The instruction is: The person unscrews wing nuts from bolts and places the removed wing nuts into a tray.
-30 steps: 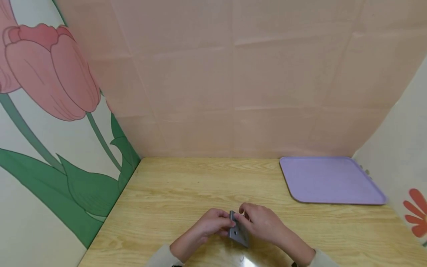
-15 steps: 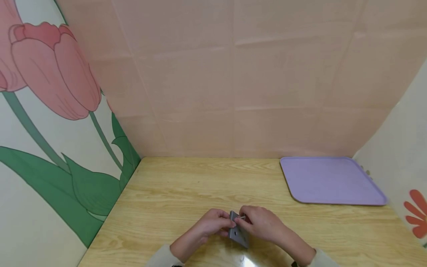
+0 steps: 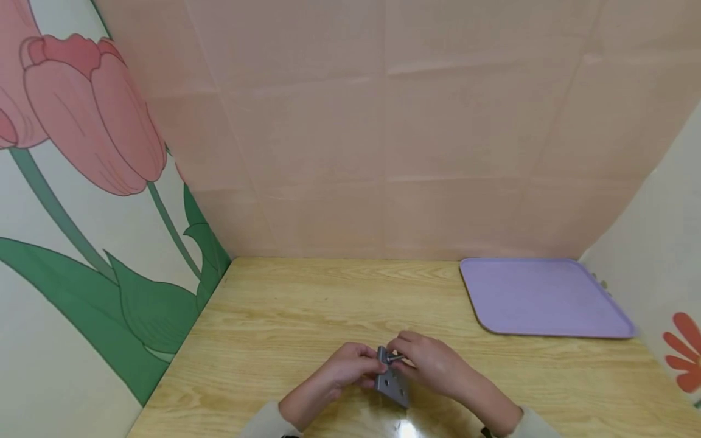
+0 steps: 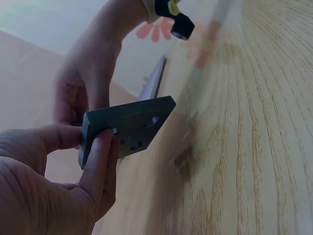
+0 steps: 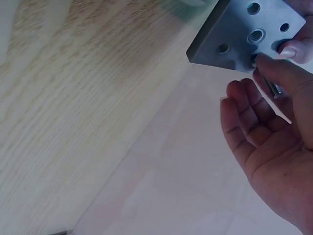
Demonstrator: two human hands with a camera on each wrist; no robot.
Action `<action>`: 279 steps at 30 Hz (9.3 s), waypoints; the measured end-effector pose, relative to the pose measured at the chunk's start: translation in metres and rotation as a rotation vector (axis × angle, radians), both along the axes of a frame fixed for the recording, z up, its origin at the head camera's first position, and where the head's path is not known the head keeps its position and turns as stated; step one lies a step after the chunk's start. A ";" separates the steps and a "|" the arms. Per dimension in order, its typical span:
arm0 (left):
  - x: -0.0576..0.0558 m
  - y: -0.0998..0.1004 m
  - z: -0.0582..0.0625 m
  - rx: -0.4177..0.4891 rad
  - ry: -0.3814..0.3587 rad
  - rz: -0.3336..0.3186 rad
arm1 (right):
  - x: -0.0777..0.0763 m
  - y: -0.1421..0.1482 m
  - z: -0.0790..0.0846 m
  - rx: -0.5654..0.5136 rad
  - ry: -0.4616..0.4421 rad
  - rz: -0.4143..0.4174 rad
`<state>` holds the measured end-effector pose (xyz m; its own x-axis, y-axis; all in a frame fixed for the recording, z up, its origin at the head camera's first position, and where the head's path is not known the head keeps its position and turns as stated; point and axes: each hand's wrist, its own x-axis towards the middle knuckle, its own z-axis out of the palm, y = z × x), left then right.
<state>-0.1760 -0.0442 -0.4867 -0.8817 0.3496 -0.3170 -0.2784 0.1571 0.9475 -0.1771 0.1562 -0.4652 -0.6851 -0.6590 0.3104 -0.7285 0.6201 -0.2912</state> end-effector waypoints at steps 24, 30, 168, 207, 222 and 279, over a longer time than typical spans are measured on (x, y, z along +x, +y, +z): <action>-0.002 -0.003 0.003 0.011 -0.011 -0.047 | 0.002 -0.007 0.000 -0.047 -0.214 -0.238; 0.000 -0.002 0.004 0.026 0.000 -0.019 | 0.002 -0.007 0.002 -0.009 -0.228 -0.262; 0.000 -0.003 0.006 0.015 -0.004 -0.018 | 0.004 -0.009 0.010 0.019 -0.086 -0.043; 0.005 -0.005 0.010 -0.003 0.004 -0.046 | 0.005 -0.011 0.006 0.008 -0.413 -0.253; 0.004 -0.002 0.006 0.024 0.024 -0.004 | 0.005 -0.007 0.007 0.083 0.032 -0.110; 0.007 -0.004 0.011 -0.017 0.006 -0.011 | 0.006 -0.014 0.002 -0.037 -0.531 -0.253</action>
<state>-0.1694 -0.0484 -0.4756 -0.8796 0.3543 -0.3174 -0.2705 0.1763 0.9464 -0.1710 0.1423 -0.4635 -0.8875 -0.4502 -0.0988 -0.3075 0.7379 -0.6008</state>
